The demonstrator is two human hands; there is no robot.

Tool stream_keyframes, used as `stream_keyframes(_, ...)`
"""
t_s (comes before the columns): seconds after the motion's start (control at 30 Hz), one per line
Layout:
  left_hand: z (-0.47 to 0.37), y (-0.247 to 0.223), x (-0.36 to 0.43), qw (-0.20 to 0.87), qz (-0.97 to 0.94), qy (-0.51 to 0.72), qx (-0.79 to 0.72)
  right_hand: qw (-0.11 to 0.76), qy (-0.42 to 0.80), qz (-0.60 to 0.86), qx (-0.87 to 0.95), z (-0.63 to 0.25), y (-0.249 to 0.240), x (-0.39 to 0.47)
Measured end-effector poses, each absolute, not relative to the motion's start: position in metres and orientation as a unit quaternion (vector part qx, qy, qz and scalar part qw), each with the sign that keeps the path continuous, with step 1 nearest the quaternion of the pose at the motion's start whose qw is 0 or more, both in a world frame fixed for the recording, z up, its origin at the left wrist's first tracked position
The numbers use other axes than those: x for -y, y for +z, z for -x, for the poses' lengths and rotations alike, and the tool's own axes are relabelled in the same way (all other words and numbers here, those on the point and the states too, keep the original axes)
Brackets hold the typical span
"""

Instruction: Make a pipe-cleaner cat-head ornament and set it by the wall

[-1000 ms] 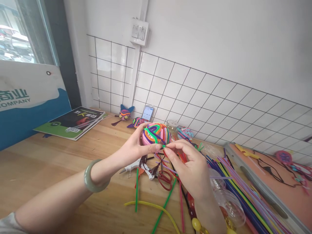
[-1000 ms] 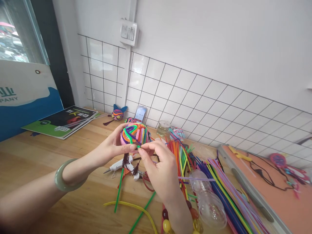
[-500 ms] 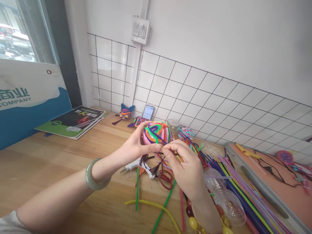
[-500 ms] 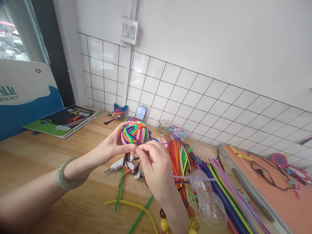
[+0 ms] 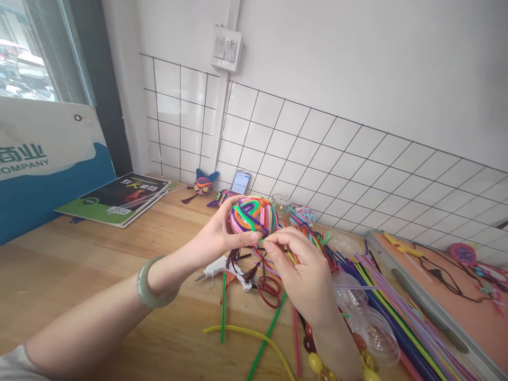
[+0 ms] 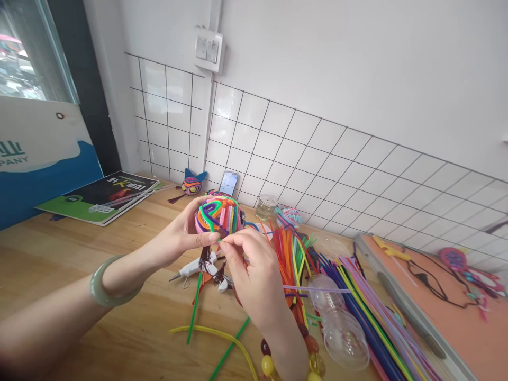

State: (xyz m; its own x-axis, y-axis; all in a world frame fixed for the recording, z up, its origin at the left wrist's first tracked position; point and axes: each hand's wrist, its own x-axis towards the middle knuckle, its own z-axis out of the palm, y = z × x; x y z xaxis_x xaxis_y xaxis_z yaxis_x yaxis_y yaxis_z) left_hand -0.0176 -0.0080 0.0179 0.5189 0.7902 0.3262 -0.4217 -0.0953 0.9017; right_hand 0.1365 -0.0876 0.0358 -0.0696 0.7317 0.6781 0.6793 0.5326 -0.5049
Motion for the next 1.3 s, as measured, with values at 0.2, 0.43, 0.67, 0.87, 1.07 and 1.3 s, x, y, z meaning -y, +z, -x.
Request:
stream_keyframes(0.2,0.020,0.018,0.003,0.631,-0.576,0.492,-0.171,0.584,0.145,0.487,0.634,-0.154,0.037,0.090)
stream_keyframes(0.43,0.020,0.016,-0.003,0.625,-0.520,0.547,-0.199,0.656,0.148,0.429,0.602,-0.163,0.039,0.089)
stream_keyframes(0.67,0.024,0.020,-0.006,0.591,-0.492,0.600,-0.218,0.580,0.241,0.487,0.606,-0.157,0.035,0.082)
stream_keyframes(0.87,0.028,0.026,-0.007,0.580,-0.479,0.621,-0.222,0.556,0.291,0.487,0.608,-0.161,0.020,0.066)
stream_keyframes(1.07,0.026,0.026,-0.006,0.590,-0.475,0.618,-0.211,0.547,0.379,0.446,0.598,-0.157,0.013,0.059)
stream_keyframes(1.3,0.025,0.023,-0.004,0.618,-0.477,0.597,-0.184,0.548,0.434,0.386,0.602,-0.149,0.010,0.058)
